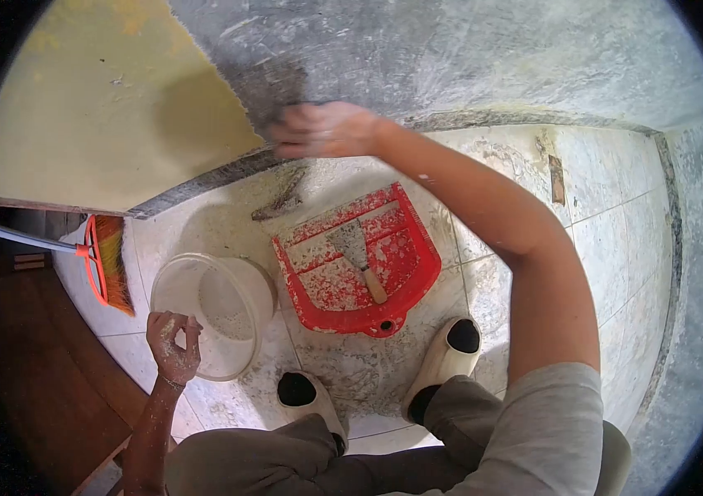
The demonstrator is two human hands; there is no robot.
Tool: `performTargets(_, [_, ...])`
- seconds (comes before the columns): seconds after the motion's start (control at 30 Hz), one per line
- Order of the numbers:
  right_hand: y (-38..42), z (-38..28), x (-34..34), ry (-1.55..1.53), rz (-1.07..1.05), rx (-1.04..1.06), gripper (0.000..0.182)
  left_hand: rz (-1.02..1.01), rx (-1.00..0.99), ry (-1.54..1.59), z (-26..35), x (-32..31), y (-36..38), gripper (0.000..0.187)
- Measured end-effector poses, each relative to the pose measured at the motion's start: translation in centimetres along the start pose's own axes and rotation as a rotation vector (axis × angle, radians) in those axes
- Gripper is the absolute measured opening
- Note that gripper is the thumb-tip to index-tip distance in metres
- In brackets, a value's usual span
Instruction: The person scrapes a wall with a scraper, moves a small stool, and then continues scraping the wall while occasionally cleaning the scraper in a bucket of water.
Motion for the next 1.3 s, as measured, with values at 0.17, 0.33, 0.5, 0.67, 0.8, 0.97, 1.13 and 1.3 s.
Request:
performTargets(0.17, [-7.4,3.9,6.4,0.230,0.292,-0.308,0.038,0.049,-0.034,-0.002,0.2,-0.1,0.0,0.020])
performTargets(0.33, [-3.0,8.0,8.5,0.268,0.658,-0.861,0.027,0.065,-0.027,0.017,-0.3,-0.4,0.3,0.020])
performTargets(0.5, [2.6,-3.0,-3.3,0.084,0.082,-0.069,0.042,0.080,-0.056,-0.003,0.2,0.0,0.4,0.019])
performTargets(0.67, [1.0,-0.5,0.3,-0.065,0.094,-0.373,0.036,0.084,-0.057,0.009,0.5,0.2,0.1,0.019])
performTargets(0.8, [-4.3,7.9,10.0,0.295,0.411,-0.690,0.026,0.044,-0.028,0.013,0.3,0.1,0.3,0.023])
performTargets(0.97, [-3.9,6.3,8.0,0.219,0.328,-0.629,0.023,0.036,-0.053,0.017,-0.4,-0.2,0.4,0.020])
performTargets(1.13, [7.0,-0.1,4.6,-0.340,-0.351,-0.227,0.033,0.039,-0.101,0.010,-0.4,-0.3,0.6,0.016])
performTargets(1.3, [12.3,3.0,15.9,-0.347,-0.646,-0.037,0.030,0.059,-0.035,0.066,-0.4,-0.5,1.2,0.015])
Point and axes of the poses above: each hand's wrist, its own y-axis away from the middle knuckle, its own x-axis out of the back of the hand, z = x × y, the point moved 3 cm from there along -y, towards the middle knuckle, and after that the axes turned 3 degrees about z, right-handed, at the moved point
